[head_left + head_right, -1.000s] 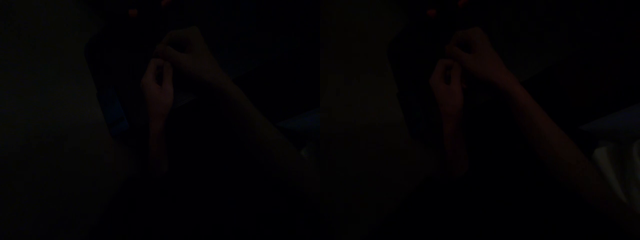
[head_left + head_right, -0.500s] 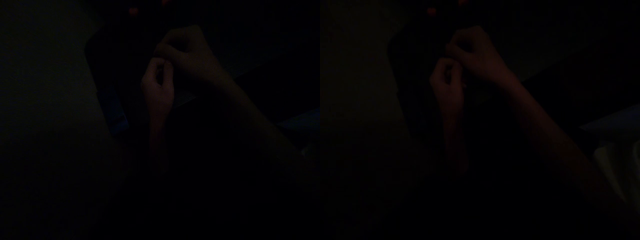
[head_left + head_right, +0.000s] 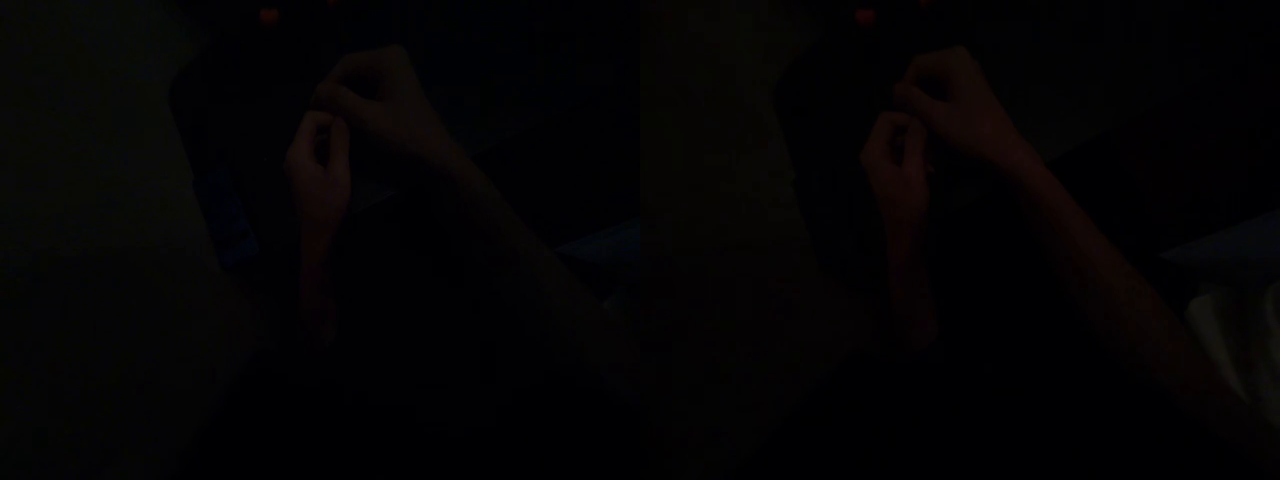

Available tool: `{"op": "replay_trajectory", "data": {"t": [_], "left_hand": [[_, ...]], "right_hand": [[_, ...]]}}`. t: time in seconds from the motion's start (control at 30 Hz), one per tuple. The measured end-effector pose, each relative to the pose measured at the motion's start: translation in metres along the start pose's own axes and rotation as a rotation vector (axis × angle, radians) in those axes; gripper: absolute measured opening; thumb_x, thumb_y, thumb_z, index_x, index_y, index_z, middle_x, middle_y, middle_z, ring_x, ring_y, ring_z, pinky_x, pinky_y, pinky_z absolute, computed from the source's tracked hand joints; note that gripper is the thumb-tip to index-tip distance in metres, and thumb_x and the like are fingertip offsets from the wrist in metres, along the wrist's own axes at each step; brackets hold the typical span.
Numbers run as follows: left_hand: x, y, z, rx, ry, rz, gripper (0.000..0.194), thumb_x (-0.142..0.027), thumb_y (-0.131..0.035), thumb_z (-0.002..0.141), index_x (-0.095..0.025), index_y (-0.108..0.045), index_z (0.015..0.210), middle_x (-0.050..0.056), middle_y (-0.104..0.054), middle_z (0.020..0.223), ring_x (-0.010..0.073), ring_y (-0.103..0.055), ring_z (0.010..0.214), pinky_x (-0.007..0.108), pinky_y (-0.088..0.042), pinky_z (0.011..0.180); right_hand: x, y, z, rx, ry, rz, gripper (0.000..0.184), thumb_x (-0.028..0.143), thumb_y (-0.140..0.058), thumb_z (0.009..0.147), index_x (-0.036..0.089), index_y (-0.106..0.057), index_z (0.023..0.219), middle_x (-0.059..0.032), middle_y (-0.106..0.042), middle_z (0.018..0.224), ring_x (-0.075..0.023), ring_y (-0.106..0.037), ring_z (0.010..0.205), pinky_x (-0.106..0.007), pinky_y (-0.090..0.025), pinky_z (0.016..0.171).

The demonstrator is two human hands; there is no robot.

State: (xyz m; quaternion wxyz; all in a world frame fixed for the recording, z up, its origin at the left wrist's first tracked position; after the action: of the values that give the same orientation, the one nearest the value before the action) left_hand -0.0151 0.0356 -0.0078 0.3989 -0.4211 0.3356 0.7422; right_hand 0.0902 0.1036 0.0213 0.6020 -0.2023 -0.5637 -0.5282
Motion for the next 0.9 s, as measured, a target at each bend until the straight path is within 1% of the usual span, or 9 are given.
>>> {"op": "replay_trajectory", "data": {"t": [0.1,0.23,0.3,0.47,0.63,0.73,0.9], "left_hand": [[-0.0005,0.0001,0.0001,0.002,0.000,0.015,0.030,-0.048,-0.065,0.094,-0.029,-0.057,0.074,0.000,-0.059,0.069,0.0198,-0.053,0.063,0.035,-0.042,0.059],[-0.0042,0.0002,-0.0006,-0.003,-0.013,0.003,0.027,-0.040,-0.064,0.095,-0.028,-0.056,0.073,0.000,-0.058,0.067,0.0187,-0.053,0.060,0.034,-0.041,0.057],[-0.0055,0.0003,-0.0009,-0.009,-0.015,0.007,0.027,-0.040,-0.063,0.096,-0.027,-0.056,0.074,0.000,-0.058,0.067,0.0183,-0.053,0.060,0.034,-0.042,0.057],[-0.0048,-0.0001,-0.0008,-0.005,0.007,0.004,0.030,-0.049,-0.064,0.095,-0.028,-0.057,0.074,0.000,-0.059,0.069,0.0189,-0.053,0.062,0.035,-0.045,0.060],[-0.0049,0.0002,-0.0011,-0.005,-0.016,-0.006,0.028,-0.048,-0.064,0.096,-0.028,-0.057,0.076,0.000,-0.059,0.070,0.0200,-0.056,0.065,0.036,-0.046,0.062],[-0.0035,0.0005,-0.0012,-0.008,-0.008,0.022,0.030,-0.051,-0.062,0.096,-0.028,-0.057,0.076,0.000,-0.060,0.071,0.0204,-0.057,0.067,0.035,-0.046,0.061],[-0.0016,-0.0001,-0.0013,0.000,0.014,0.047,0.033,-0.055,-0.062,0.095,-0.029,-0.056,0.076,0.001,-0.061,0.069,0.0217,-0.058,0.070,0.035,-0.044,0.059]], "right_hand": [[-0.0023,-0.0005,0.0012,-0.005,0.007,-0.005,0.020,0.025,-0.059,0.095,0.023,-0.071,0.079,-0.0008,-0.073,0.088,-0.0250,-0.069,0.093,-0.034,-0.054,0.083],[-0.0036,-0.0004,0.0022,-0.018,0.005,-0.003,0.019,0.025,-0.061,0.094,0.026,-0.072,0.079,0.0012,-0.073,0.086,-0.0230,-0.070,0.091,-0.031,-0.054,0.081],[-0.0035,-0.0001,0.0021,-0.022,0.005,0.002,0.018,0.025,-0.061,0.093,0.026,-0.072,0.079,0.0022,-0.073,0.086,-0.0233,-0.070,0.091,-0.031,-0.056,0.081],[-0.0039,0.0006,0.0014,-0.011,0.016,0.002,0.019,0.025,-0.059,0.094,0.025,-0.072,0.080,0.0026,-0.074,0.086,-0.0241,-0.070,0.092,-0.033,-0.057,0.082],[-0.0063,-0.0008,0.0022,-0.027,0.045,0.032,0.018,0.024,-0.061,0.093,0.026,-0.072,0.079,0.0013,-0.075,0.086,-0.0240,-0.070,0.091,-0.033,-0.055,0.082],[-0.0070,-0.0016,0.0023,-0.037,0.052,0.043,0.018,0.023,-0.062,0.092,0.027,-0.072,0.077,0.0018,-0.075,0.084,-0.0241,-0.070,0.089,-0.034,-0.055,0.080],[-0.0043,-0.0006,0.0014,-0.017,0.063,0.045,0.020,0.022,-0.059,0.095,0.023,-0.073,0.081,-0.0001,-0.074,0.086,-0.0241,-0.069,0.089,-0.034,-0.054,0.080]]}}
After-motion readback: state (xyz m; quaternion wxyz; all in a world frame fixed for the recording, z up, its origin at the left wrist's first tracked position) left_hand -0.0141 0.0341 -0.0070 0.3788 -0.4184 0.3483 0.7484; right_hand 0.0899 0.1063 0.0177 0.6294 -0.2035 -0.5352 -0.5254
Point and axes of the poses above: each hand's wrist, its own z-axis towards the middle knuckle, its own y-axis out of the back of the hand, x = y × z, the point moved 3 cm from there along z, towards the middle knuckle
